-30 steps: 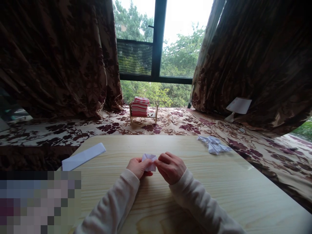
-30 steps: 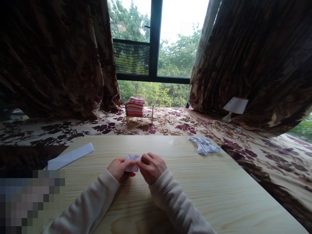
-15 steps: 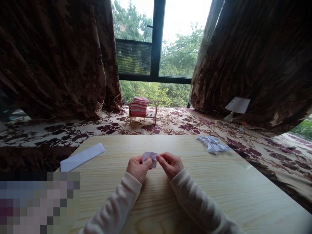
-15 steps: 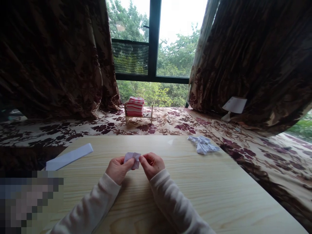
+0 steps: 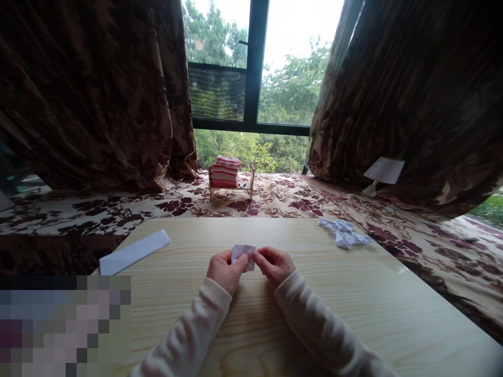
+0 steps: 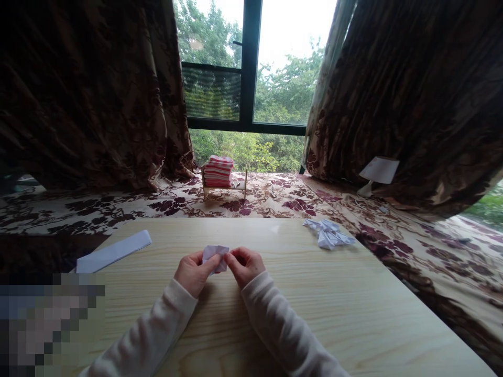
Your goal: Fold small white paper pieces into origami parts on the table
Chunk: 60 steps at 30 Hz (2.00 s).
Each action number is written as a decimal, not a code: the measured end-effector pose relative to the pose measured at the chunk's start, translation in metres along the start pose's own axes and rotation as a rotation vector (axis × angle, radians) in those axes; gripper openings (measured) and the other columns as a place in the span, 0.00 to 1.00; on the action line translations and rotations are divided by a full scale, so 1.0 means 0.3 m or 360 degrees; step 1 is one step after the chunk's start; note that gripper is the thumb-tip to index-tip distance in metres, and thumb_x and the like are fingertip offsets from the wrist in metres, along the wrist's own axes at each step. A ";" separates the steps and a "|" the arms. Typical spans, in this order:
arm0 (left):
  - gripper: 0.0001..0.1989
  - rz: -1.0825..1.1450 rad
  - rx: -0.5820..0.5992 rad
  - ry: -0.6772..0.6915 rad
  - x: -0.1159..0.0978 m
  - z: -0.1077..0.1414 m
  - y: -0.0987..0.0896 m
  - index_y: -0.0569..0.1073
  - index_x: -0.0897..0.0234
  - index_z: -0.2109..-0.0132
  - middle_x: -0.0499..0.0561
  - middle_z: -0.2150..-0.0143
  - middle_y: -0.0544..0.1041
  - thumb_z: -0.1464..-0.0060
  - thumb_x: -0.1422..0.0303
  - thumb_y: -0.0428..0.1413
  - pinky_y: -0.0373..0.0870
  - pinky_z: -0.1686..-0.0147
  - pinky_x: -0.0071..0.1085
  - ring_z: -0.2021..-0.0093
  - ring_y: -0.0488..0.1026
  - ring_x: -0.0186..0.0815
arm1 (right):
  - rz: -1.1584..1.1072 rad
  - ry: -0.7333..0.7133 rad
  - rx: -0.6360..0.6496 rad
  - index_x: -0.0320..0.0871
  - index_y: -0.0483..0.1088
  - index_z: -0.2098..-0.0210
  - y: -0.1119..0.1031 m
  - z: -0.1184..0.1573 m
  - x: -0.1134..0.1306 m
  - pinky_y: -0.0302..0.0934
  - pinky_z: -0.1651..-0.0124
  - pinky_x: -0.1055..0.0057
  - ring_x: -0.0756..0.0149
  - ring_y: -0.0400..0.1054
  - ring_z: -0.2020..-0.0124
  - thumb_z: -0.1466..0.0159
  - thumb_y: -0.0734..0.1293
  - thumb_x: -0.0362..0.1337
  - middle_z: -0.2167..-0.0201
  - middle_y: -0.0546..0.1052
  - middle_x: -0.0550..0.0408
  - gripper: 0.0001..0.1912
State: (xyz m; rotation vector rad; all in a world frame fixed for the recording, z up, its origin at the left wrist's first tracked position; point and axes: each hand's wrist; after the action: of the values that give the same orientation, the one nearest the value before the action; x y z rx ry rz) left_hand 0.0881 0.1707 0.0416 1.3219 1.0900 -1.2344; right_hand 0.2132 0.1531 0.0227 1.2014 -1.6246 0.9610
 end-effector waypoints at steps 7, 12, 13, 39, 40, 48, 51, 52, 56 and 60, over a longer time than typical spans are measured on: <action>0.15 0.0152 0.0017 -0.0082 0.006 0.007 0.008 0.77 0.72 0.71 0.52 0.78 0.76 0.66 0.63 0.62 0.70 0.73 0.28 0.76 0.71 0.32 | -0.0044 -0.0018 0.0023 0.40 0.66 0.80 0.013 -0.001 0.004 0.47 0.81 0.76 0.76 0.51 0.84 0.47 0.64 0.45 0.87 0.61 0.63 0.13; 0.17 0.0168 -0.0005 -0.0145 0.012 -0.007 0.002 0.76 0.72 0.70 0.51 0.77 0.76 0.67 0.62 0.62 0.71 0.73 0.30 0.76 0.70 0.32 | -0.0096 0.0079 0.0040 0.40 0.66 0.80 -0.002 -0.005 -0.006 0.48 0.84 0.77 0.77 0.52 0.87 0.47 0.63 0.46 0.88 0.60 0.63 0.15; 0.16 0.0145 0.0008 -0.0143 0.010 -0.009 -0.001 0.76 0.72 0.70 0.51 0.78 0.75 0.67 0.63 0.62 0.70 0.74 0.29 0.77 0.69 0.32 | -0.0106 0.0102 0.0033 0.40 0.67 0.80 -0.009 -0.007 -0.007 0.50 0.84 0.77 0.77 0.53 0.87 0.46 0.63 0.45 0.88 0.61 0.63 0.15; 0.17 0.0123 0.0174 -0.0216 0.010 -0.027 -0.026 0.76 0.70 0.68 0.48 0.80 0.74 0.66 0.62 0.62 0.62 0.79 0.23 0.79 0.66 0.29 | 0.0417 -0.0790 0.0246 0.43 0.69 0.58 -0.044 0.002 0.006 0.62 0.77 0.78 0.72 0.64 0.75 0.44 0.60 0.30 0.74 0.69 0.56 0.15; 0.16 0.0115 0.0179 -0.0206 0.011 -0.028 -0.027 0.77 0.70 0.68 0.48 0.80 0.74 0.66 0.62 0.62 0.62 0.79 0.24 0.79 0.67 0.29 | 0.0441 -0.0787 0.0228 0.43 0.69 0.58 -0.044 0.002 0.007 0.62 0.77 0.78 0.72 0.64 0.76 0.44 0.60 0.30 0.74 0.70 0.56 0.14; 0.14 0.0025 0.0219 -0.0130 0.012 -0.022 -0.027 0.78 0.70 0.69 0.49 0.78 0.75 0.64 0.64 0.60 0.62 0.76 0.24 0.77 0.68 0.31 | 0.0703 -0.0790 0.0165 0.42 0.70 0.63 -0.050 0.004 0.024 0.61 0.77 0.78 0.73 0.65 0.78 0.42 0.60 0.34 0.74 0.74 0.54 0.10; 0.14 0.0000 0.0216 -0.0111 0.012 -0.021 -0.026 0.78 0.69 0.69 0.49 0.78 0.76 0.63 0.64 0.60 0.62 0.76 0.25 0.77 0.68 0.31 | 0.0808 -0.0800 0.0152 0.44 0.71 0.64 -0.054 0.006 0.029 0.60 0.78 0.78 0.74 0.62 0.80 0.40 0.60 0.36 0.75 0.73 0.56 0.09; 0.14 -0.0007 0.0215 -0.0106 0.012 -0.021 -0.026 0.78 0.69 0.69 0.49 0.78 0.75 0.63 0.64 0.60 0.62 0.76 0.25 0.77 0.68 0.31 | 0.0840 -0.0814 0.0146 0.44 0.71 0.64 -0.056 0.006 0.030 0.59 0.78 0.78 0.75 0.62 0.81 0.40 0.60 0.37 0.75 0.73 0.56 0.09; 0.14 -0.0036 0.0219 -0.0095 0.005 -0.020 -0.026 0.77 0.69 0.69 0.49 0.78 0.75 0.63 0.64 0.59 0.62 0.75 0.25 0.77 0.68 0.31 | 0.0938 -0.0911 0.0138 0.45 0.71 0.63 -0.063 0.004 0.031 0.59 0.76 0.79 0.74 0.64 0.79 0.39 0.60 0.37 0.75 0.73 0.56 0.10; 0.13 -0.0070 0.0218 -0.0079 -0.007 -0.012 -0.021 0.77 0.69 0.71 0.50 0.79 0.75 0.64 0.63 0.60 0.62 0.75 0.26 0.77 0.68 0.32 | 0.1007 -0.1070 0.0121 0.45 0.71 0.65 -0.074 -0.007 0.029 0.60 0.71 0.77 0.71 0.66 0.73 0.39 0.60 0.36 0.72 0.73 0.55 0.08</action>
State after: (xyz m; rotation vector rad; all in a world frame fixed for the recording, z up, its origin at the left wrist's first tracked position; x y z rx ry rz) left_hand 0.0821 0.1751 0.0432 1.3688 1.0193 -1.3883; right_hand 0.2337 0.1474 0.0335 1.1437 -2.6275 1.0587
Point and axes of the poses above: each hand's wrist, its own z-axis away from the middle knuckle, its own y-axis out of the palm, x = y × z
